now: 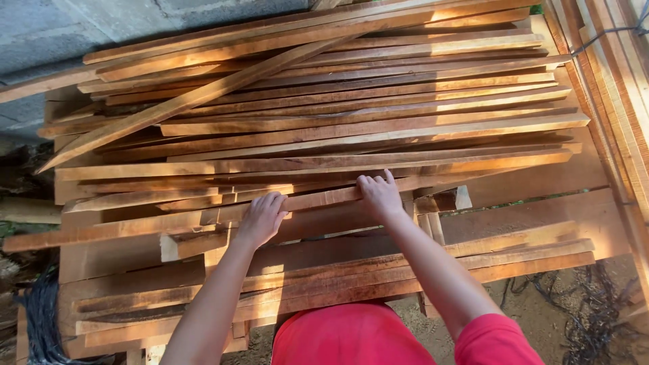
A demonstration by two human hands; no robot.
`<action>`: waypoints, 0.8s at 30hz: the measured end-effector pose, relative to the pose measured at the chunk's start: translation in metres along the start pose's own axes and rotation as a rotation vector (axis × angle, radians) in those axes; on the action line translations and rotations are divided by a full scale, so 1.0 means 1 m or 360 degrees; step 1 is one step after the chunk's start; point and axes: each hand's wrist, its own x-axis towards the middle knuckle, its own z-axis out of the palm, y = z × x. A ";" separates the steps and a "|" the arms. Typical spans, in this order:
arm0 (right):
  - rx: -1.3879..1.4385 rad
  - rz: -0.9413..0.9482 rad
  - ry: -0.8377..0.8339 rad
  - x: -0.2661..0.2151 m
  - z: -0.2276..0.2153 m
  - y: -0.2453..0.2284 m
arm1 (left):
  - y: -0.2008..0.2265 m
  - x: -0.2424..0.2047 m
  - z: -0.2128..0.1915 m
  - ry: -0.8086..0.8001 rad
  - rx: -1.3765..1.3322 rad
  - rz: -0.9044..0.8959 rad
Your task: The person repeatedly picks up individual wooden planks from a pile and places them onto a lower stack, aligning them by hand. The person also briefly lifts a tied bundle of planks and sets it aside before resuming the stacking of individual pieces.
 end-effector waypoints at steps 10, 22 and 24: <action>0.0425 -0.0204 0.0167 0.005 -0.199 0.011 | 0.009 -0.003 -0.137 0.0476 -0.0024 0.0362; 0.0591 -0.0133 0.0053 -0.082 -0.299 -0.006 | 0.095 -0.101 -0.204 0.0153 -0.0341 0.0108; 0.0641 -0.0115 -0.0011 -0.098 -0.286 -0.012 | 0.097 -0.112 -0.190 0.0092 -0.0394 0.0065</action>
